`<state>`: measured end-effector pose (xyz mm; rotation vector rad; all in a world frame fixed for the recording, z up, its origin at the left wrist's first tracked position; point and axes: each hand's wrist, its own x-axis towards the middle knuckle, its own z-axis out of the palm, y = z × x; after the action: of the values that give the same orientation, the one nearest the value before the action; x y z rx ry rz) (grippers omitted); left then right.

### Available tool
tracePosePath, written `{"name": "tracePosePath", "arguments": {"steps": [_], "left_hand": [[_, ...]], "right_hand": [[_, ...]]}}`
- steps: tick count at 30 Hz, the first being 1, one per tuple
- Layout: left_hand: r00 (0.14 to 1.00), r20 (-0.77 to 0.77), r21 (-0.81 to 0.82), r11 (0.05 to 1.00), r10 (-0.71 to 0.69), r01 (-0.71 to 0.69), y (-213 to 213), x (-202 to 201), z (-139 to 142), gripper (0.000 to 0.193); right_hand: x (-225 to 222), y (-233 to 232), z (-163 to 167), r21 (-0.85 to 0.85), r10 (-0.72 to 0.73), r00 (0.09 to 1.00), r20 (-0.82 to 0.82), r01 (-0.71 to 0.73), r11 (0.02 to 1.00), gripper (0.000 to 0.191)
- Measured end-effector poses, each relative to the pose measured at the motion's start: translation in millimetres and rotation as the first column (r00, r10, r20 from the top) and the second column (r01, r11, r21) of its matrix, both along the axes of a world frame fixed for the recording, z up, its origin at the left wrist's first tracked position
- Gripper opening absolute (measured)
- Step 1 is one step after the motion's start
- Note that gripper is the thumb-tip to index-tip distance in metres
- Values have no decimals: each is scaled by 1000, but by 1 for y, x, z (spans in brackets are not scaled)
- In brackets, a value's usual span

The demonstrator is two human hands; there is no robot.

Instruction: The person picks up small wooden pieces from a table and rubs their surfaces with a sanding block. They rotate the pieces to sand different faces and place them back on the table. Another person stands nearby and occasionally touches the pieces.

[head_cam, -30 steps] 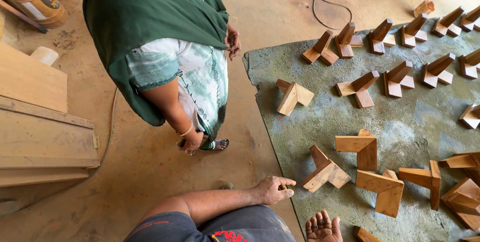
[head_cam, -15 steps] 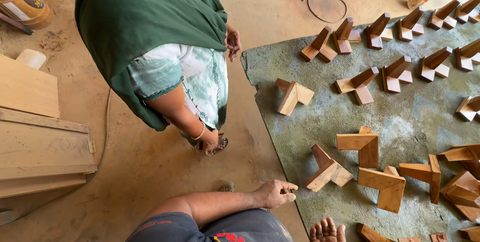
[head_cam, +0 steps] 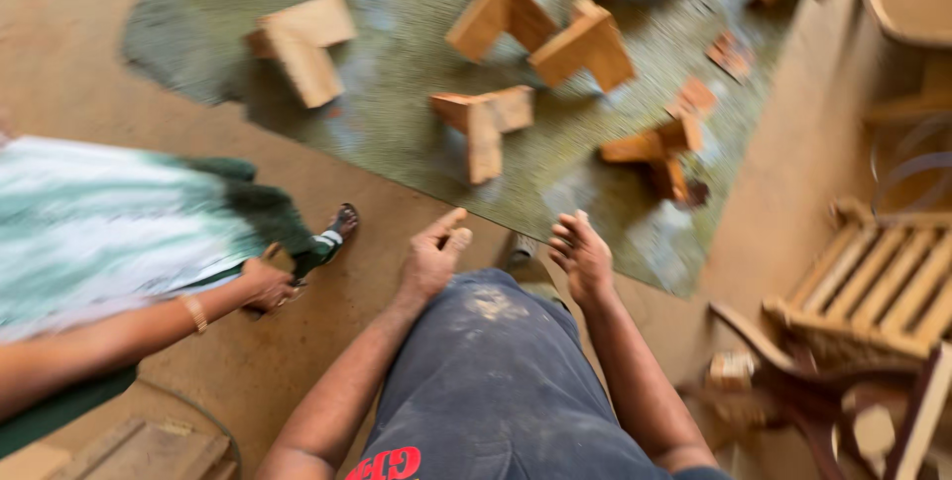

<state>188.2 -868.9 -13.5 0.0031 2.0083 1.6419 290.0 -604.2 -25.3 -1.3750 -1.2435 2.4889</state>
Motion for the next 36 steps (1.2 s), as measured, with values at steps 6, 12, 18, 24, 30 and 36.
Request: {"name": "tracePosePath", "arguments": {"steps": [6,12,18,24,30,36], "left_hand": [[988,-26,-49,987,-155,154,84,-9,13,49],[955,-48,-54,955,-293,291,182,-6,12,51],[929,6,-167,916,-370,366,241,13,35,52],[921,-17,-252,893,-390,374,258,16,48,51],[977,26,-349,913,-213,209,240,21,40,52],[999,21,-366,929,-42,47,214,29,27,50]], "right_hand": [[24,56,-22,50,24,998,50,-27,998,35],[44,155,-45,182,-127,991,-47,134,974,26],[4,275,-38,376,-199,975,-95,220,900,25],[-84,342,-45,711,-93,991,96,-2,703,47],[-140,396,-42,878,-110,923,369,-307,367,55],[-168,458,-48,832,-83,842,534,-540,-127,86]]}}
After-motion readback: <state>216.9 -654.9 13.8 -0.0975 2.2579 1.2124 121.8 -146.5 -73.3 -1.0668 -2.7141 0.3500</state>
